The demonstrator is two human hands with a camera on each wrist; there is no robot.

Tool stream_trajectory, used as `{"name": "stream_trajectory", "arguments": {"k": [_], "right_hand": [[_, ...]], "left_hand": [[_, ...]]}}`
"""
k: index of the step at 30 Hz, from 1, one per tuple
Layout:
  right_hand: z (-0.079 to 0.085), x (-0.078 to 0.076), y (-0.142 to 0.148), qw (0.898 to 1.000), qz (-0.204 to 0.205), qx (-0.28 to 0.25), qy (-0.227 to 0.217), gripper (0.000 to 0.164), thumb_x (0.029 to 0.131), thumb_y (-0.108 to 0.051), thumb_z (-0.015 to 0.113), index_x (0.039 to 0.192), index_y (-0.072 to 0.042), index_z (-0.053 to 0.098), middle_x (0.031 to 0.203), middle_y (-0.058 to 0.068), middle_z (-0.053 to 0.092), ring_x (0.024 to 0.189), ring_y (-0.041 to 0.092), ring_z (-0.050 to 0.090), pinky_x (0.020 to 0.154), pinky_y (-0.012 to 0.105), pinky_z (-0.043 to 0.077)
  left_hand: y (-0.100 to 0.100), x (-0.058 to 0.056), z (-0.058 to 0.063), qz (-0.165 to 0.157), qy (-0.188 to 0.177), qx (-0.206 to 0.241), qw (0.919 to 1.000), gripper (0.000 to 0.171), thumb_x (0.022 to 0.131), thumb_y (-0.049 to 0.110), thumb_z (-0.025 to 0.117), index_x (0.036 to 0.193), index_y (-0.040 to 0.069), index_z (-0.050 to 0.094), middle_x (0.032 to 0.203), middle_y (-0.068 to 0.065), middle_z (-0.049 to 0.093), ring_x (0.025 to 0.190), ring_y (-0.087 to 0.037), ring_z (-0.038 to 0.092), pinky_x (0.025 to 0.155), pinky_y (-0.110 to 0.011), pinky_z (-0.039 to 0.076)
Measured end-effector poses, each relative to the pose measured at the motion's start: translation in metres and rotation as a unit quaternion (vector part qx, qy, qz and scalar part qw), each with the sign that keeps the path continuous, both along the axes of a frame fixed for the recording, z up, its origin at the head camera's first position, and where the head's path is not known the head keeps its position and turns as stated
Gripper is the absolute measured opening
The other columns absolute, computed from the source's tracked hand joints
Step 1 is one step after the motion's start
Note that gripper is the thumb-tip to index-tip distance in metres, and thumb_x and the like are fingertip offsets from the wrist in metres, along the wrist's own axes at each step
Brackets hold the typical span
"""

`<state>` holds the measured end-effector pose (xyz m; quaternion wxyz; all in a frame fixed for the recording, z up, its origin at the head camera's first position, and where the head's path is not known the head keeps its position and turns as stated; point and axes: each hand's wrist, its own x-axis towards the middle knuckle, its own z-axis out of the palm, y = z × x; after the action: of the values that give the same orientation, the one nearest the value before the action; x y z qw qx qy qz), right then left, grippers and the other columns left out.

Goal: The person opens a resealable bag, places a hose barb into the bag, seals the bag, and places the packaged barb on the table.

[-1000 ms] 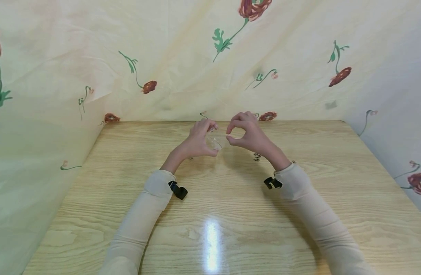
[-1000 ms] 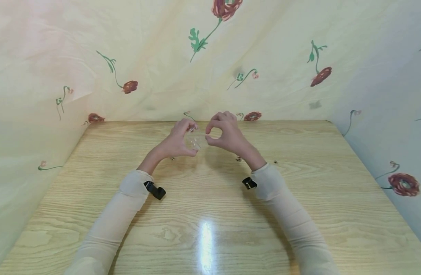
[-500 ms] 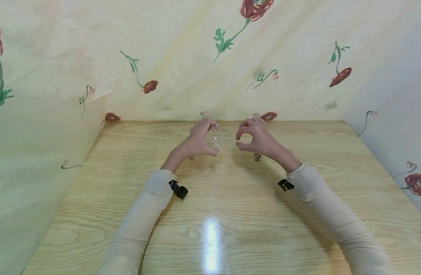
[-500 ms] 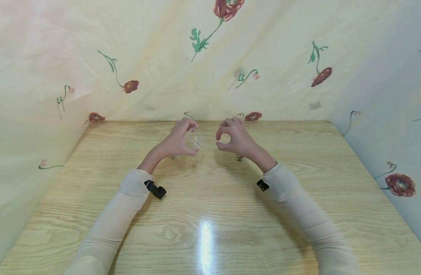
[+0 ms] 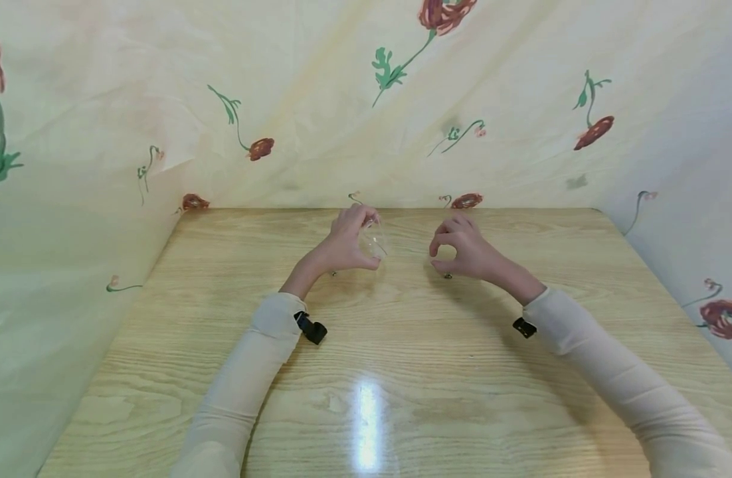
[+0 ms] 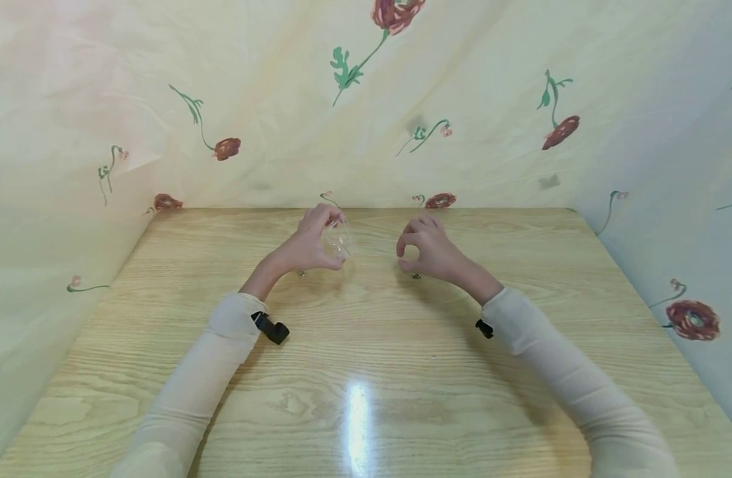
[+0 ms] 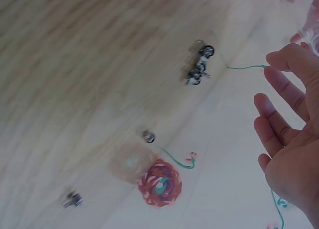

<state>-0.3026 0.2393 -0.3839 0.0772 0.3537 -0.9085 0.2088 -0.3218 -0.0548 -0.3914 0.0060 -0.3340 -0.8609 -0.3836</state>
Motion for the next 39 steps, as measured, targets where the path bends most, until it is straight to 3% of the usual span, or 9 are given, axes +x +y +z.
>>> {"name": "stream_trajectory", "arguments": {"k": [8, 13, 22, 39], "right_hand": [[-0.009, 0.004, 0.017, 1.000, -0.001, 0.026, 0.013, 0.012, 0.076, -0.004, 0.081, 0.079, -0.011, 0.071, 0.097, 0.012, 0.064, 0.092, 0.028, 0.044, 0.099, 0.060, 0.027], [-0.011, 0.007, 0.024, 0.999, -0.001, 0.040, 0.018, 0.015, 0.075, -0.004, 0.084, 0.078, -0.013, 0.071, 0.095, 0.011, 0.065, 0.089, 0.026, 0.043, 0.097, 0.058, 0.029], [-0.012, 0.011, 0.032, 0.998, 0.002, 0.061, -0.012, 0.012, 0.077, -0.005, 0.080, 0.082, -0.013, 0.073, 0.099, 0.012, 0.065, 0.090, 0.026, 0.042, 0.094, 0.056, 0.028], [-0.018, 0.015, 0.033, 0.997, -0.005, 0.073, -0.022, 0.012, 0.078, -0.006, 0.081, 0.083, -0.014, 0.072, 0.101, 0.011, 0.065, 0.094, 0.027, 0.045, 0.097, 0.059, 0.028]], "left_hand": [[0.000, 0.000, 0.000, -0.001, -0.010, 0.003, 0.9999, 0.067, 0.072, 0.020, 0.080, 0.130, 0.008, 0.046, 0.126, -0.008, 0.046, 0.123, -0.029, 0.034, 0.108, -0.056, 0.021], [0.000, 0.000, 0.001, -0.003, -0.004, -0.002, 1.0000, 0.065, 0.073, 0.020, 0.080, 0.128, 0.009, 0.045, 0.123, -0.008, 0.046, 0.116, -0.026, 0.036, 0.108, -0.054, 0.020], [0.000, 0.000, 0.002, -0.004, -0.003, -0.005, 1.0000, 0.069, 0.073, 0.020, 0.080, 0.131, 0.002, 0.046, 0.122, -0.010, 0.045, 0.113, -0.026, 0.036, 0.111, -0.054, 0.018], [-0.001, 0.002, 0.002, 0.004, -0.019, 0.003, 0.9998, 0.065, 0.073, 0.021, 0.078, 0.128, 0.010, 0.045, 0.121, -0.012, 0.043, 0.117, -0.029, 0.029, 0.099, -0.053, 0.020]]}}
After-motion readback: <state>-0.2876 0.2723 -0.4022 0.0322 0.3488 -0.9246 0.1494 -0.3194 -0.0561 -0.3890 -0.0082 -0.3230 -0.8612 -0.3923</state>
